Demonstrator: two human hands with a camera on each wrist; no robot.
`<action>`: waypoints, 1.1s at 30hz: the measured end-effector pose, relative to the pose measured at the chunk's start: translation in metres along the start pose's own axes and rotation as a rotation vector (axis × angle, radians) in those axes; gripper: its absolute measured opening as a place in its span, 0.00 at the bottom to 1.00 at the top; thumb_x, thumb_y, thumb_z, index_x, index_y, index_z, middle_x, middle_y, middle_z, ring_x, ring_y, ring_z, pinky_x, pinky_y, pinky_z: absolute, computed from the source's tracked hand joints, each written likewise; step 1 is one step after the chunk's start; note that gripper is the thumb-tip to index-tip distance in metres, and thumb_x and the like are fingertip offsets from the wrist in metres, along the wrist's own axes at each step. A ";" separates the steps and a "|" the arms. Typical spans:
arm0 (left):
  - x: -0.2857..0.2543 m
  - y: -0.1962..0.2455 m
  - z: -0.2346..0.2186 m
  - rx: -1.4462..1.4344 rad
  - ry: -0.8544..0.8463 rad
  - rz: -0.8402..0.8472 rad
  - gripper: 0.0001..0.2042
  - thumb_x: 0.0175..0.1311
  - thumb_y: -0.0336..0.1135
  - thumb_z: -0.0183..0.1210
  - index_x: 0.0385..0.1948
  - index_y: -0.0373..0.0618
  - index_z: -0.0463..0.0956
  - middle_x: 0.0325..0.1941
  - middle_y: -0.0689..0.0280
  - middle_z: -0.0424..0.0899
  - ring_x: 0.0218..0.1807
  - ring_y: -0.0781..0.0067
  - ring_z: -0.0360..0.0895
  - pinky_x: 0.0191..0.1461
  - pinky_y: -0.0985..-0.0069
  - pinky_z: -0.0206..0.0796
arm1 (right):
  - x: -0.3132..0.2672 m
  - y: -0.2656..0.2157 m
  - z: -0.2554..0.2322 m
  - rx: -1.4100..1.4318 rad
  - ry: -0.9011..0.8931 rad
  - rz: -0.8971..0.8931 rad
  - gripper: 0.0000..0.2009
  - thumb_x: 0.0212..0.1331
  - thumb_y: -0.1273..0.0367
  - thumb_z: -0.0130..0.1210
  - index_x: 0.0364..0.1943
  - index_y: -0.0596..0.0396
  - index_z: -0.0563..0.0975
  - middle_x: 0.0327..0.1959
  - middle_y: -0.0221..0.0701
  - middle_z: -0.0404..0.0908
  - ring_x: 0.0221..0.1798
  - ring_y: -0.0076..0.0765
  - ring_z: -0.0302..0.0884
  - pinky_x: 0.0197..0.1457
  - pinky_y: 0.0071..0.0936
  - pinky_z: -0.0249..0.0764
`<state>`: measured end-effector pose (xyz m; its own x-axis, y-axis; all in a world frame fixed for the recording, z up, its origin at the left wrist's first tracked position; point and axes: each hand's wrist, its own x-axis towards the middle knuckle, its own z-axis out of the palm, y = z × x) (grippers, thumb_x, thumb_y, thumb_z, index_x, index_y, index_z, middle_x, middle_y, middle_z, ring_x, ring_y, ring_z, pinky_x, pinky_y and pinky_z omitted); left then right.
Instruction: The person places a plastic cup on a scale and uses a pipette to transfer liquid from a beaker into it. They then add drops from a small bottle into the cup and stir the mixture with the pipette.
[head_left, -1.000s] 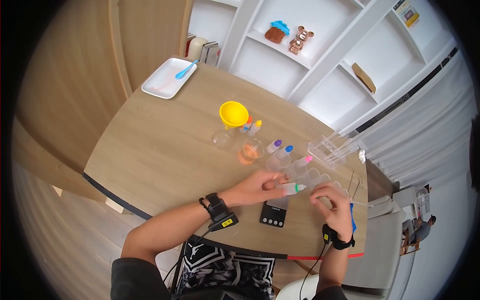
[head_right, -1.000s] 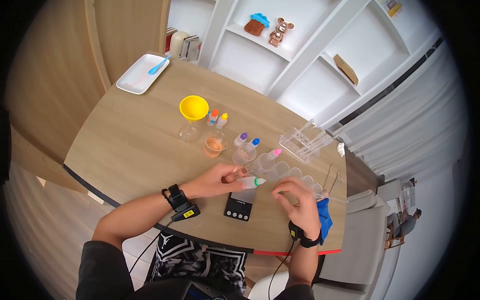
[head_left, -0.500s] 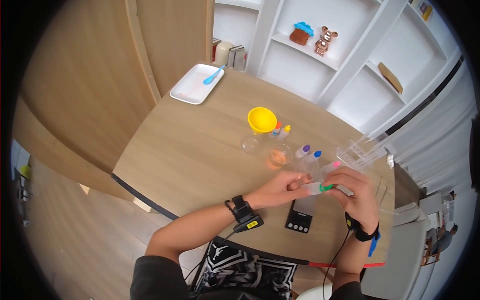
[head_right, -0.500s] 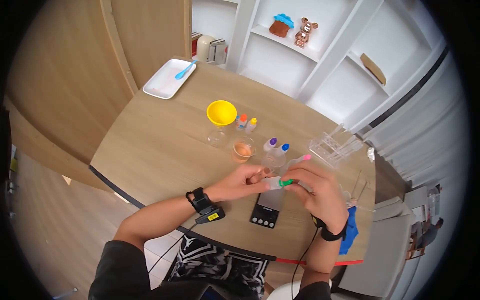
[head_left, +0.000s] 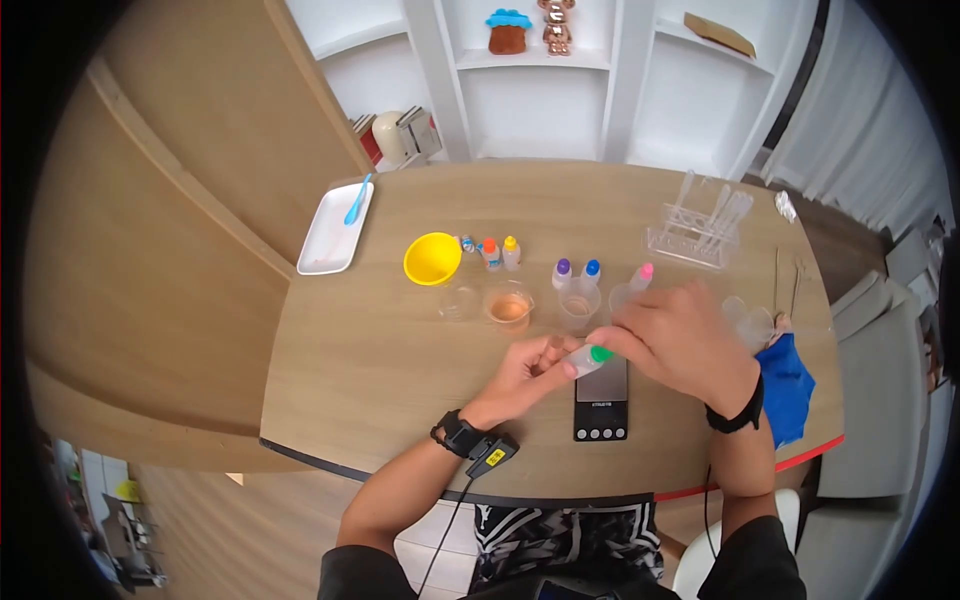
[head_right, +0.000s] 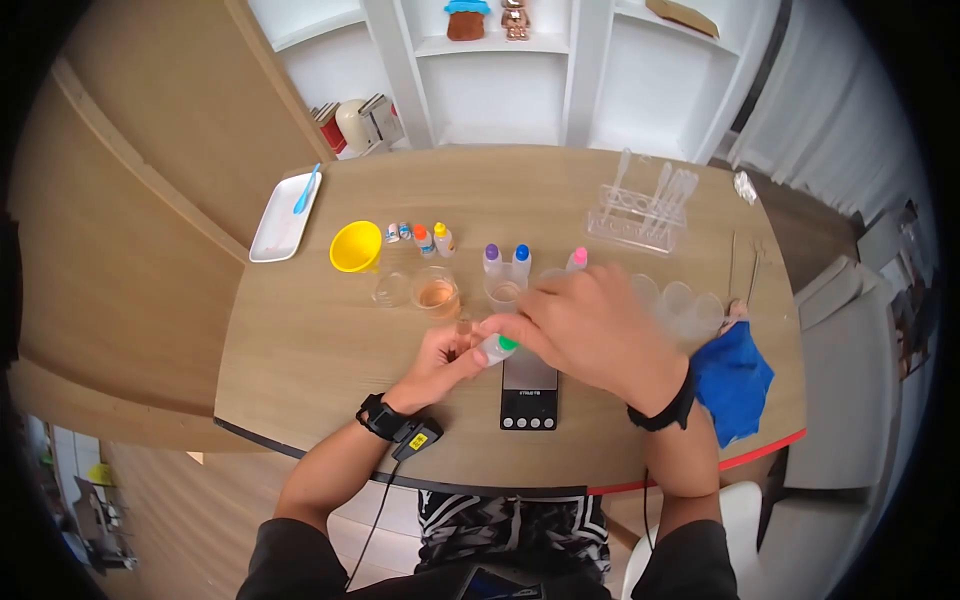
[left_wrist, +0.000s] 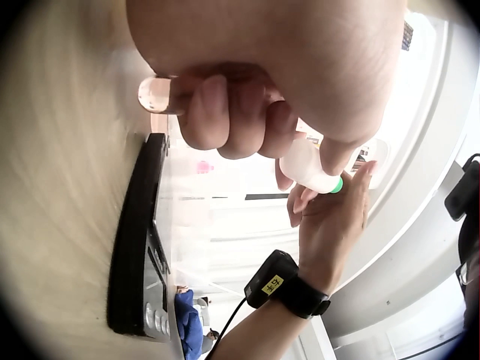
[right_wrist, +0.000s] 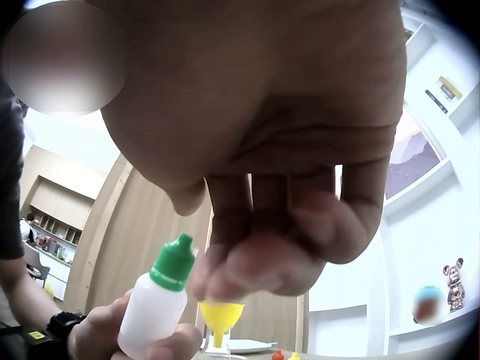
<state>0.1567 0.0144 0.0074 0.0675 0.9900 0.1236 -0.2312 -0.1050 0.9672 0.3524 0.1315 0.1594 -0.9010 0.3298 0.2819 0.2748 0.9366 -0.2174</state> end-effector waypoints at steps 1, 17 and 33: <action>-0.001 0.000 -0.001 -0.020 -0.008 -0.001 0.12 0.77 0.35 0.62 0.54 0.40 0.80 0.29 0.83 0.71 0.28 0.93 0.57 0.31 0.84 0.48 | -0.001 0.000 -0.001 0.061 0.026 0.003 0.14 0.65 0.55 0.64 0.34 0.51 0.85 0.24 0.36 0.81 0.27 0.48 0.79 0.31 0.42 0.72; -0.003 -0.013 -0.010 -0.005 -0.025 0.089 0.12 0.77 0.39 0.63 0.50 0.39 0.81 0.44 0.70 0.85 0.28 0.90 0.65 0.29 0.84 0.54 | -0.005 0.004 0.004 -0.072 -0.073 -0.052 0.22 0.69 0.52 0.60 0.22 0.53 0.81 0.18 0.37 0.76 0.24 0.49 0.77 0.30 0.43 0.71; -0.004 -0.005 -0.010 0.115 -0.022 -0.040 0.27 0.72 0.59 0.63 0.49 0.38 0.80 0.30 0.73 0.77 0.25 0.85 0.64 0.29 0.81 0.53 | -0.008 0.004 0.001 0.102 -0.082 -0.083 0.07 0.60 0.66 0.64 0.36 0.51 0.79 0.28 0.34 0.81 0.33 0.49 0.81 0.34 0.45 0.74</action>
<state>0.1478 0.0117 -0.0003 0.0964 0.9914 0.0881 -0.1151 -0.0768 0.9904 0.3608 0.1326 0.1553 -0.9448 0.2373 0.2261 0.1667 0.9418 -0.2919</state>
